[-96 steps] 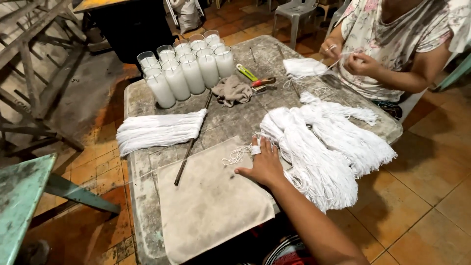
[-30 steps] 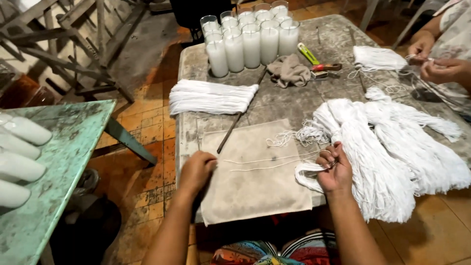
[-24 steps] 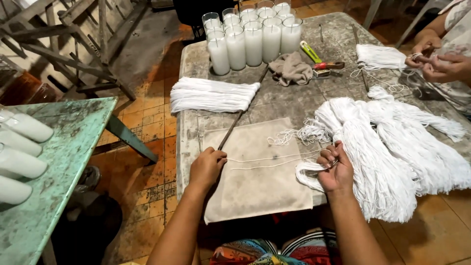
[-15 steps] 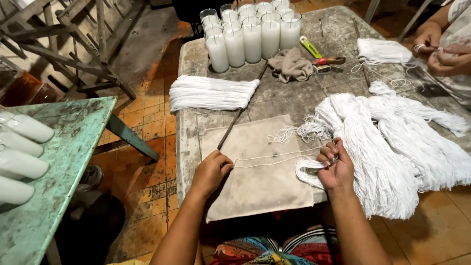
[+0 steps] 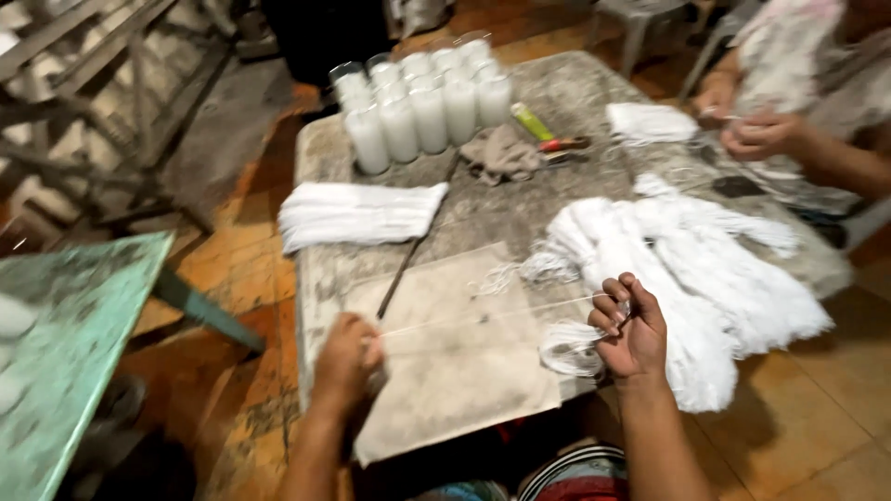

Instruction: Preparing cotton wicks by wrapping and bundling them for candle making.

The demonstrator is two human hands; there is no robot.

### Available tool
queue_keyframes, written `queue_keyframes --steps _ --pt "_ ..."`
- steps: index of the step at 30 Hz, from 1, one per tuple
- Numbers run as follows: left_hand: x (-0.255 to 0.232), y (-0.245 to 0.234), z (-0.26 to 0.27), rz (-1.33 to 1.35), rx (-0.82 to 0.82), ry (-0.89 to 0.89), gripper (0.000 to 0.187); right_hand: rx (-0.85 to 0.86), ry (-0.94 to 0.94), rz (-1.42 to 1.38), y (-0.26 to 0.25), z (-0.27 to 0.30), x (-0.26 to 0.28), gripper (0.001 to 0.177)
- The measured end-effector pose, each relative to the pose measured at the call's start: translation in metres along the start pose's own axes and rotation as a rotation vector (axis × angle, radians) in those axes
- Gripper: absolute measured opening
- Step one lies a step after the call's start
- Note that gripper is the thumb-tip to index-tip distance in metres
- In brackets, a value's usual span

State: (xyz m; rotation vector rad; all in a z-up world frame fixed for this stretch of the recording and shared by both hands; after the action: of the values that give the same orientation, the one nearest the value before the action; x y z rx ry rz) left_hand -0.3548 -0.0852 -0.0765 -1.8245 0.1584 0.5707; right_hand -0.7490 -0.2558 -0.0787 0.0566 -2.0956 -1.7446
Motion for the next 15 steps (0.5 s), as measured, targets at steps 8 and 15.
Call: queue_keyframes --steps 8,15 --pt "0.047 -0.034 -0.004 -0.237 -0.304 0.283 0.018 -0.386 -0.430 0.799 0.055 0.020 0.008 0.009" --pt "0.016 -0.035 -0.008 -0.459 0.119 -0.123 0.028 -0.421 -0.259 0.918 0.065 0.041 -0.031 0.006"
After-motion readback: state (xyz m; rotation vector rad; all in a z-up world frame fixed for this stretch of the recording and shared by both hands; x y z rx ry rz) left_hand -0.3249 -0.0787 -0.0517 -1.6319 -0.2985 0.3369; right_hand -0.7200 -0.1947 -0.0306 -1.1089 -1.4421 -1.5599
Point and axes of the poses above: each hand's wrist, its own z-axis away from the middle knuckle, its own y-axis out of the palm, x = y × z, the point moved 1 cm from there along -z, towards the middle knuckle, and after that the axes turned 4 degrees about -z, right-handed, at the moved point
